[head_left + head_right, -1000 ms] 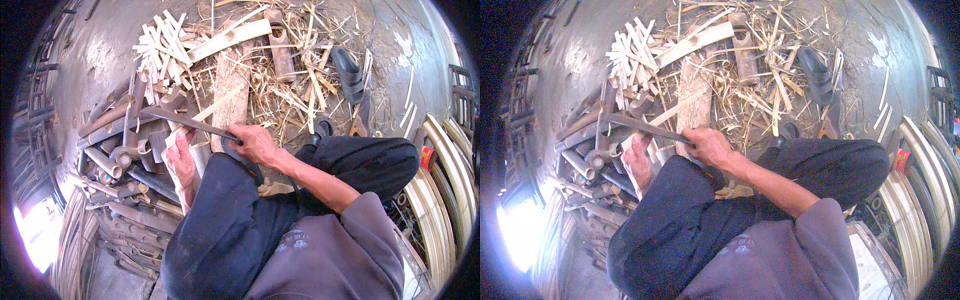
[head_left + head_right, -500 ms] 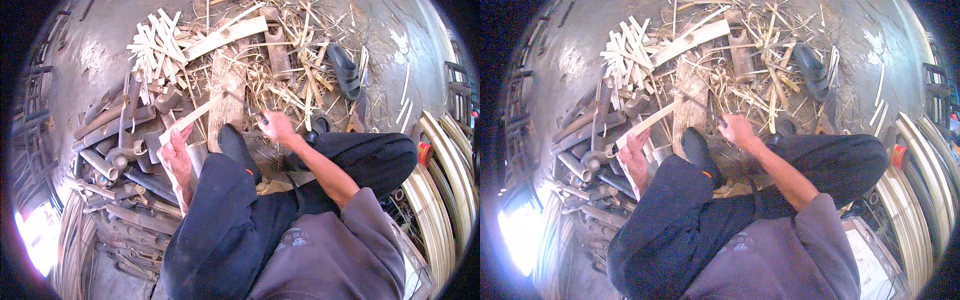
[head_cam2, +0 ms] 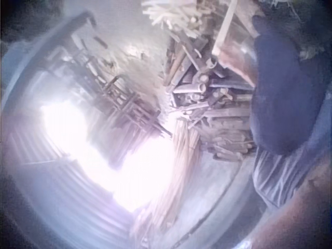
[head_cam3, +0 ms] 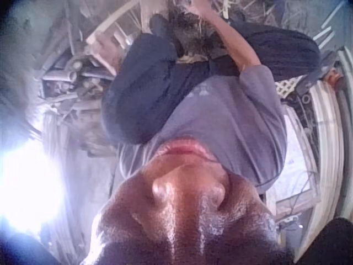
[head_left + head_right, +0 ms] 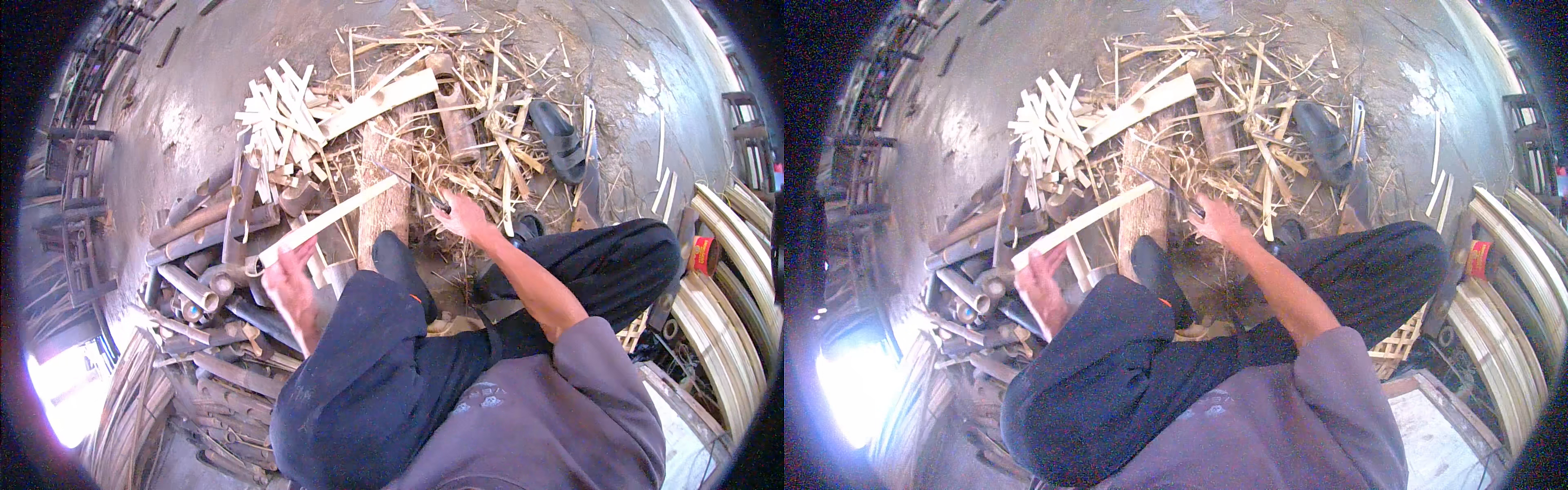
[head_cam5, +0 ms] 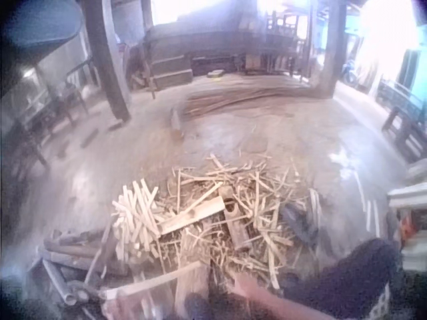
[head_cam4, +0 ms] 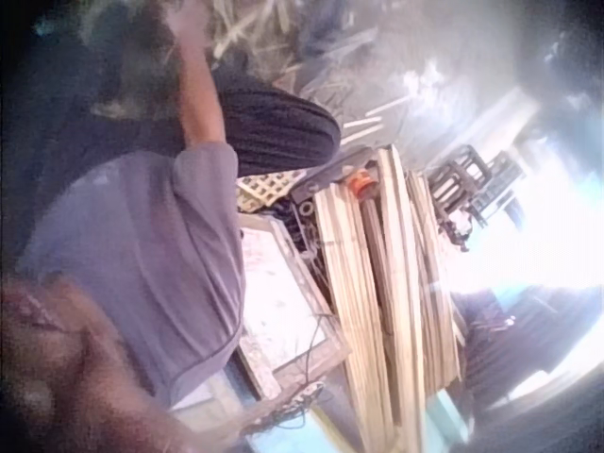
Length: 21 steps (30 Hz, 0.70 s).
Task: The person sits on the floor and uses a knife to split small pieces of wood into thinner strips. The person repeatedly positions the wood on a block and strikes it with the knife to create uniform slats.
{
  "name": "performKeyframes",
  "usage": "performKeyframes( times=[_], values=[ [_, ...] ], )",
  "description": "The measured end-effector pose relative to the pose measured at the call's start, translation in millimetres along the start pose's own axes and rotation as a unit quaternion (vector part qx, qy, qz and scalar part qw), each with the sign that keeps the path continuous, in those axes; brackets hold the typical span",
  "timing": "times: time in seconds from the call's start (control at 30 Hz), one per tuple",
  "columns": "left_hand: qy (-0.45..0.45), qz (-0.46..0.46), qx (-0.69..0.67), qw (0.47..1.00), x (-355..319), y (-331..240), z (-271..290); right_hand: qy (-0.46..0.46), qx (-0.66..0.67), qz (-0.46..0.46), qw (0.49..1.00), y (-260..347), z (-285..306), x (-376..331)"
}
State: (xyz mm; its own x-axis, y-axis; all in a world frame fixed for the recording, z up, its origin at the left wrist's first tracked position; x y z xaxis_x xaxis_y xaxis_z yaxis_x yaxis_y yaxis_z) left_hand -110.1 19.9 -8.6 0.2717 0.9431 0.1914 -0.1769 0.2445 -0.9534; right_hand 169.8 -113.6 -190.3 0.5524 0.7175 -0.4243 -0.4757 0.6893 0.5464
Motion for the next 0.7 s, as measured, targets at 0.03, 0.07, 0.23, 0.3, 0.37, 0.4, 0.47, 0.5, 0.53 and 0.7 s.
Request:
performKeyframes(
  times=[0.03,0.07,0.23,0.3,0.37,0.4,0.47,0.5,0.53,0.7],
  values=[
    [-0.021,0.040,-0.028,0.999,0.2,-5.4,9.2,-0.109,0.047,0.065,0.991,14.9,12.5,-6.5],
    [-0.033,0.047,-0.041,0.998,2.3,-12.4,17.8,-0.213,0.093,0.135,0.963,35.1,27.9,-14.1],
    [0.018,-0.029,-0.184,0.982,27.4,3.8,40.5,0.038,-0.034,0.238,0.970,117.4,87.0,-29.0],
    [0.050,-0.051,-0.281,0.957,41.8,23.8,24.6,0.103,-0.125,0.182,0.970,93.1,78.0,-25.0],
    [0.015,-0.021,-0.380,0.925,40.4,13.2,24.6,0.178,-0.012,0.146,0.973,85.2,59.7,-32.3],
    [-0.015,0.007,-0.448,0.894,39.9,8.0,15.4,0.213,0.039,0.114,0.970,83.2,55.6,-38.2],
    [0.016,-0.040,-0.411,0.910,45.8,14.2,-8.3,0.242,0.063,0.050,0.967,69.8,52.2,-41.3],
    [0.003,-0.049,-0.366,0.929,45.2,4.5,-15.3,0.249,0.064,0.032,0.966,64.7,45.4,-41.6],
    [0.016,-0.073,-0.345,0.935,44.6,3.1,-17.6,0.254,0.066,0.015,0.965,59.8,38.8,-42.4],
    [0.041,-0.145,-0.195,0.969,44.1,1.0,-25.5,0.244,0.087,-0.016,0.966,53.6,18.4,-42.4]
  ],
)
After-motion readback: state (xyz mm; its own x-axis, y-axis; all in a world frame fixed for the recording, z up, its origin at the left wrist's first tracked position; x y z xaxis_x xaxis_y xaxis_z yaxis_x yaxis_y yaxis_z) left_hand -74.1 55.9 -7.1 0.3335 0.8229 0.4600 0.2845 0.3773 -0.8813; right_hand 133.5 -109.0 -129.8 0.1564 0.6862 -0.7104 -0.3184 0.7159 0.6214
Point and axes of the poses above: each hand's wrist, its own x-axis towards the middle knuckle, its own z-axis out of the back of the hand, y = z × x, the point moved 3 cm from there along x, towards the middle knuckle, and after that the axes turned 13 degrees about -z, right-handed, at the moved point
